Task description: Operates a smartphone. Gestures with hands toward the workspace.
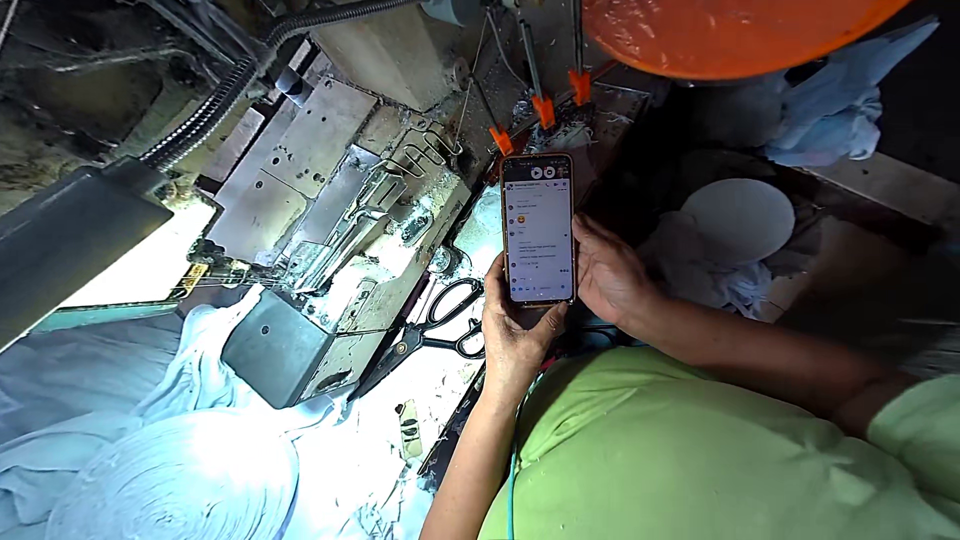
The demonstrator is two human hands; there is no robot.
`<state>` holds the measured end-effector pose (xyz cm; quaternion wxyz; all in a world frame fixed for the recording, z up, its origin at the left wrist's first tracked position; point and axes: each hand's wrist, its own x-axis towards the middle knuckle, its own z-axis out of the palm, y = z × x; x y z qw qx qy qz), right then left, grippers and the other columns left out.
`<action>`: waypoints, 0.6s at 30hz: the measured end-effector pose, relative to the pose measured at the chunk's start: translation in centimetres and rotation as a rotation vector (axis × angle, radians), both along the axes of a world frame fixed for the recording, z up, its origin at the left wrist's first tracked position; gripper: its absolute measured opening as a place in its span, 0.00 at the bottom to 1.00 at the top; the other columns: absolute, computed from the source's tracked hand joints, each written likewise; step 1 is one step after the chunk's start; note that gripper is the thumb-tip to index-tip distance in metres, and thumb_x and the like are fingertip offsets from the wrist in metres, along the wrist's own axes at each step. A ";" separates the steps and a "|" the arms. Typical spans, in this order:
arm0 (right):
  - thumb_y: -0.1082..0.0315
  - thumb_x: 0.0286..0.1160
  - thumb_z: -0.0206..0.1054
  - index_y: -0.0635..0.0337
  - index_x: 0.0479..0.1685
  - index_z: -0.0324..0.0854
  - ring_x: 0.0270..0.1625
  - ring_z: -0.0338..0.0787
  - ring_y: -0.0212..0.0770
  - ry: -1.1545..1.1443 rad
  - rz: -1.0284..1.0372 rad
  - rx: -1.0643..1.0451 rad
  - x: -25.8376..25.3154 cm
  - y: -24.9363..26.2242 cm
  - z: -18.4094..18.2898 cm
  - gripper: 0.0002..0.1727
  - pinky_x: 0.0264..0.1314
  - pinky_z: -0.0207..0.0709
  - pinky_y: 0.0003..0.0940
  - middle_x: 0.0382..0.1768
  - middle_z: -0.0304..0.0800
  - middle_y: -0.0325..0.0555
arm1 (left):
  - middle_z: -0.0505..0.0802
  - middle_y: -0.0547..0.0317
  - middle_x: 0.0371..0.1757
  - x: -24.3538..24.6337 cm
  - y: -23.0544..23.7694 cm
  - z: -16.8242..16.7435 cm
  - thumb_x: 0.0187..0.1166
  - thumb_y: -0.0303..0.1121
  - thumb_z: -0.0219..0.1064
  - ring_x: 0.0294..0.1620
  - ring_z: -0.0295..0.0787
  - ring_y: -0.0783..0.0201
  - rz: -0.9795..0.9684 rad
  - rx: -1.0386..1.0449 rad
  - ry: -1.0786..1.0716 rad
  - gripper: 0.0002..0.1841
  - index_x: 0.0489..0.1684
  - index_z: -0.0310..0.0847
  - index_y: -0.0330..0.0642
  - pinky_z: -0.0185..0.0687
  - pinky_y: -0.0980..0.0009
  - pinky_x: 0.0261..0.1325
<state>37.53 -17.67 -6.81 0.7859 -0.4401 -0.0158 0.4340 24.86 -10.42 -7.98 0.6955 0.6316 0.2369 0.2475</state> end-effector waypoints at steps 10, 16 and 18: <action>0.57 0.98 0.40 0.57 0.78 0.69 0.66 0.88 0.35 -0.014 0.029 -0.024 -1.1 0.1 0.2 0.23 0.69 0.83 0.37 0.64 0.86 0.44 | 0.86 0.61 0.56 -0.7 0.3 -0.3 0.84 0.26 0.49 0.54 0.90 0.70 0.112 -0.051 0.019 0.19 0.73 0.62 0.38 0.90 0.66 0.59; 0.59 0.98 0.40 0.56 0.71 0.73 0.62 0.90 0.34 -0.022 0.023 0.017 -1.9 0.0 0.0 0.20 0.67 0.84 0.35 0.59 0.88 0.42 | 0.88 0.64 0.47 -0.6 0.4 -0.1 0.83 0.24 0.49 0.47 0.91 0.71 0.169 -0.110 0.024 0.14 0.63 0.67 0.42 0.90 0.69 0.52; 0.59 0.98 0.40 0.56 0.71 0.73 0.63 0.89 0.33 -0.030 0.020 0.016 -2.0 0.0 0.1 0.20 0.67 0.84 0.35 0.59 0.88 0.42 | 0.89 0.64 0.47 -0.6 0.4 -0.2 0.82 0.23 0.51 0.48 0.91 0.72 0.173 -0.107 0.017 0.14 0.63 0.67 0.42 0.89 0.70 0.54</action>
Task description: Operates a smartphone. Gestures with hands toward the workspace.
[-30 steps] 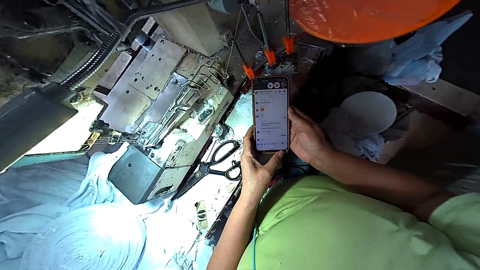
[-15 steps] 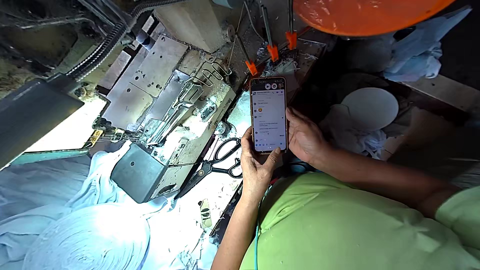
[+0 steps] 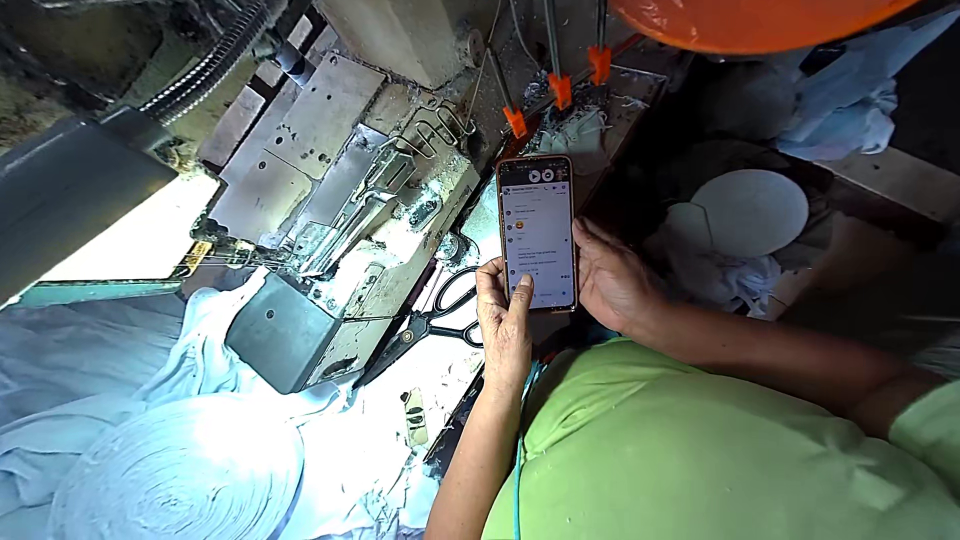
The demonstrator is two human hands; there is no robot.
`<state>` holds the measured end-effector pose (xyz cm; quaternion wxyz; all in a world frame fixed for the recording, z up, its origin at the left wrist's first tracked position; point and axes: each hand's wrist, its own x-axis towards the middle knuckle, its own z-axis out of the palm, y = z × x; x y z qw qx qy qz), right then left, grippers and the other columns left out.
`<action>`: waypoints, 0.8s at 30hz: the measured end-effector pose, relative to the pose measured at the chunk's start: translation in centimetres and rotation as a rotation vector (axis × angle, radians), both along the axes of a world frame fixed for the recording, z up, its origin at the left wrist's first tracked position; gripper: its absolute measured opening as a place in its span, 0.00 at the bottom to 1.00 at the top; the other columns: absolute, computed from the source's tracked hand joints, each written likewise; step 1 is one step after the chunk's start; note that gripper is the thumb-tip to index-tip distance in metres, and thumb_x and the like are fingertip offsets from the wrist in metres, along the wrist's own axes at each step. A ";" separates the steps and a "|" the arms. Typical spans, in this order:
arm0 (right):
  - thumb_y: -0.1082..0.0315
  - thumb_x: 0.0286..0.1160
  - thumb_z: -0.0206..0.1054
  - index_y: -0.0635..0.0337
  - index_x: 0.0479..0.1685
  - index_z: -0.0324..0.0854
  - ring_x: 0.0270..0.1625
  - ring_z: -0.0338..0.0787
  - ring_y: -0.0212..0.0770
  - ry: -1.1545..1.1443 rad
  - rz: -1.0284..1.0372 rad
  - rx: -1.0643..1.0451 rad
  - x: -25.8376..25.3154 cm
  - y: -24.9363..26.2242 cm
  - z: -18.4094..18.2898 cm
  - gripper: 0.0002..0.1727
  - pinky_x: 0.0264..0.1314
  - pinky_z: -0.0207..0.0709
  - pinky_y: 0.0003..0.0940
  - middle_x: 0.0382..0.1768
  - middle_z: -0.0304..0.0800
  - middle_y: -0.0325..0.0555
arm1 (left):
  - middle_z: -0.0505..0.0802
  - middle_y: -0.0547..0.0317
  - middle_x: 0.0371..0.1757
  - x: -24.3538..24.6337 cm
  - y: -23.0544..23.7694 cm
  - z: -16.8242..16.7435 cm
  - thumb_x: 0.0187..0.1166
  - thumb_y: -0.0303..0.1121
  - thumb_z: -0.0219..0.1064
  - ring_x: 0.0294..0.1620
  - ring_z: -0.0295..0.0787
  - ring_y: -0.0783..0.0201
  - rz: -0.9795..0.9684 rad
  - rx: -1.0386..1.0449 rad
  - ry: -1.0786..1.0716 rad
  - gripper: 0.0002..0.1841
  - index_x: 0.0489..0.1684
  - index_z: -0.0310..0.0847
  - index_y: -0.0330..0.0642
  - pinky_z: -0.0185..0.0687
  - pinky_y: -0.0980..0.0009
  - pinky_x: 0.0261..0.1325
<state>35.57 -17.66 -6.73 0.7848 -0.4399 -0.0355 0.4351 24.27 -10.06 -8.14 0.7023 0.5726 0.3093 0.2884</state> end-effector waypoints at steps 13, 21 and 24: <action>0.58 0.98 0.40 0.57 0.73 0.72 0.63 0.89 0.34 -0.013 0.005 -0.015 -0.2 -0.1 0.0 0.21 0.67 0.84 0.35 0.60 0.87 0.43 | 0.89 0.62 0.48 0.0 -0.1 -0.1 0.72 0.22 0.63 0.49 0.91 0.71 -0.005 0.030 0.002 0.20 0.62 0.67 0.42 0.89 0.72 0.54; 0.59 0.98 0.40 0.58 0.75 0.70 0.63 0.88 0.34 -0.002 -0.003 -0.023 -0.2 -0.2 0.1 0.21 0.68 0.83 0.35 0.61 0.86 0.44 | 0.89 0.63 0.48 0.1 0.0 -0.1 0.76 0.22 0.60 0.50 0.90 0.72 -0.019 0.028 -0.010 0.17 0.62 0.67 0.42 0.88 0.72 0.55; 0.59 0.98 0.40 0.58 0.76 0.69 0.64 0.88 0.33 0.004 -0.005 -0.018 -0.1 -0.2 0.1 0.21 0.68 0.83 0.34 0.62 0.86 0.43 | 0.89 0.61 0.51 0.1 0.0 0.0 0.67 0.21 0.67 0.50 0.91 0.71 -0.037 0.072 0.018 0.26 0.65 0.65 0.41 0.90 0.72 0.55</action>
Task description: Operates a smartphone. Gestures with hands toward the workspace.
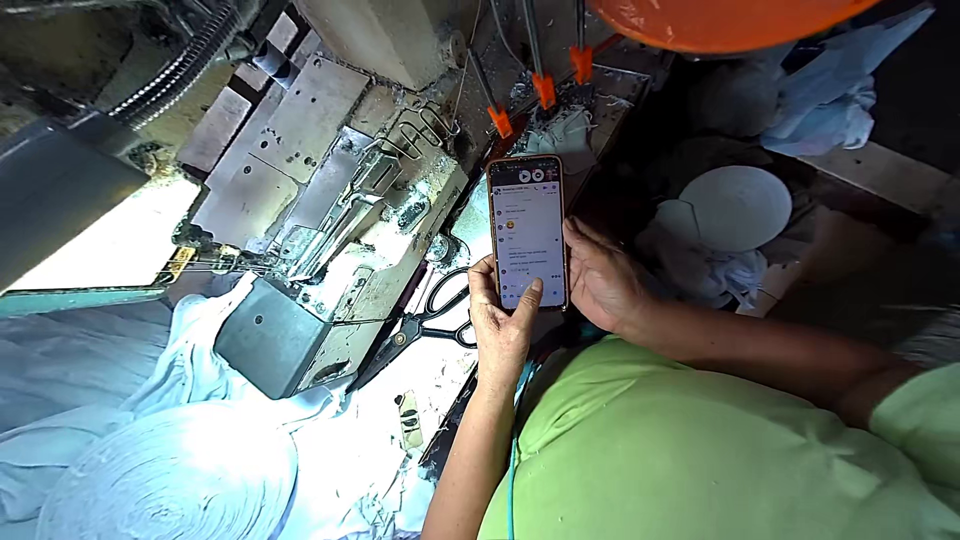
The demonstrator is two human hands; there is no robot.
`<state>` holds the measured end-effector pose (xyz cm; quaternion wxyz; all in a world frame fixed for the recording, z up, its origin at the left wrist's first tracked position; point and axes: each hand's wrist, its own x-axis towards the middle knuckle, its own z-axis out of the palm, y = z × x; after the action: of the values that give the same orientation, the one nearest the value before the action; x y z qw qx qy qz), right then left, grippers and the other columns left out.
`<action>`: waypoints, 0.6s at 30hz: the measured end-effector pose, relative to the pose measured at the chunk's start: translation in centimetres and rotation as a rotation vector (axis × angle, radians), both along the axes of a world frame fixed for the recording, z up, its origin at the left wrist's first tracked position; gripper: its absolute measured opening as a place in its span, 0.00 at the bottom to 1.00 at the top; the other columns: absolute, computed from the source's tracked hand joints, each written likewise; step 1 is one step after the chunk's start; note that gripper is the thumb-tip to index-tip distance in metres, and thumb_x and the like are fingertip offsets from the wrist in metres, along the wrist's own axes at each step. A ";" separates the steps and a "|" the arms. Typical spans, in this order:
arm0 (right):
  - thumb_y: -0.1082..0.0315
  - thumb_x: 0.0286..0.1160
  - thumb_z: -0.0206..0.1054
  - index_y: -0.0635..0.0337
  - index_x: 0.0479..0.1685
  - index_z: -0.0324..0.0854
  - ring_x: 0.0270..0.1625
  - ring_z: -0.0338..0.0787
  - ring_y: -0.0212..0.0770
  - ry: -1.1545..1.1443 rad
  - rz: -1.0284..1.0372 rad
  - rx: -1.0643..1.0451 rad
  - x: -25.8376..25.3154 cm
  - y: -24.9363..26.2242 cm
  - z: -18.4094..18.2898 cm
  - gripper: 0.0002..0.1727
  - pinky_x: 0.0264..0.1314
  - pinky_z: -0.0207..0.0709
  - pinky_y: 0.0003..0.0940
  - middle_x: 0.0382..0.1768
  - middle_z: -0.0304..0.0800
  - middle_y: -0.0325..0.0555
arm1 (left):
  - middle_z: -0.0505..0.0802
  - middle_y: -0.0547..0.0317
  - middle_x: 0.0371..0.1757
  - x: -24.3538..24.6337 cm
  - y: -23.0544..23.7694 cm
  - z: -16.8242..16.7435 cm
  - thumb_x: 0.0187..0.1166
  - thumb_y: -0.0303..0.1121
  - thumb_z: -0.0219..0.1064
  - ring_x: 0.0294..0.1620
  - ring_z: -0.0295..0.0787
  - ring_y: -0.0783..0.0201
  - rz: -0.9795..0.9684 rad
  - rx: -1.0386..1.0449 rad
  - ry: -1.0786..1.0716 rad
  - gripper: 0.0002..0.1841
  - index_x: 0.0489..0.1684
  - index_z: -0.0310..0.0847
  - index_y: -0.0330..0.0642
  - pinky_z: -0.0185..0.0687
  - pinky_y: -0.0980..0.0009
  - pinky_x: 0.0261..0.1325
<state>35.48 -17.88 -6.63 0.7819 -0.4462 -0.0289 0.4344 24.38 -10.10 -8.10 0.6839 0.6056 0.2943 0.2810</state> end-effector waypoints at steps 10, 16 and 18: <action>0.61 0.98 0.37 0.63 0.81 0.63 0.65 0.89 0.41 0.035 -0.065 -0.096 1.7 1.3 1.0 0.23 0.68 0.84 0.38 0.64 0.85 0.54 | 0.80 0.29 0.70 2.4 2.0 2.1 0.54 0.49 0.84 0.71 0.80 0.44 -0.154 0.787 0.474 0.57 0.83 0.59 0.19 0.76 0.53 0.74; 0.62 0.98 0.38 0.67 0.83 0.60 0.68 0.85 0.40 0.041 -0.156 -0.068 3.2 2.7 0.7 0.24 0.69 0.80 0.37 0.70 0.80 0.55 | 0.74 0.24 0.77 6.5 4.8 4.9 0.53 0.46 0.85 0.79 0.72 0.36 -0.373 0.859 0.652 0.55 0.82 0.61 0.20 0.69 0.49 0.81; 0.62 0.98 0.39 0.67 0.82 0.61 0.67 0.85 0.40 0.016 -0.186 -0.037 3.7 3.4 0.8 0.24 0.68 0.81 0.37 0.69 0.81 0.55 | 0.72 0.26 0.80 7.5 5.9 5.2 0.56 0.47 0.85 0.83 0.69 0.38 -0.432 0.885 0.666 0.57 0.85 0.58 0.22 0.65 0.50 0.85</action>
<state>39.14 -14.50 -5.83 0.8107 -0.4578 0.0268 0.3639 31.83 -4.16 -2.87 0.2789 0.9349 0.2180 0.0265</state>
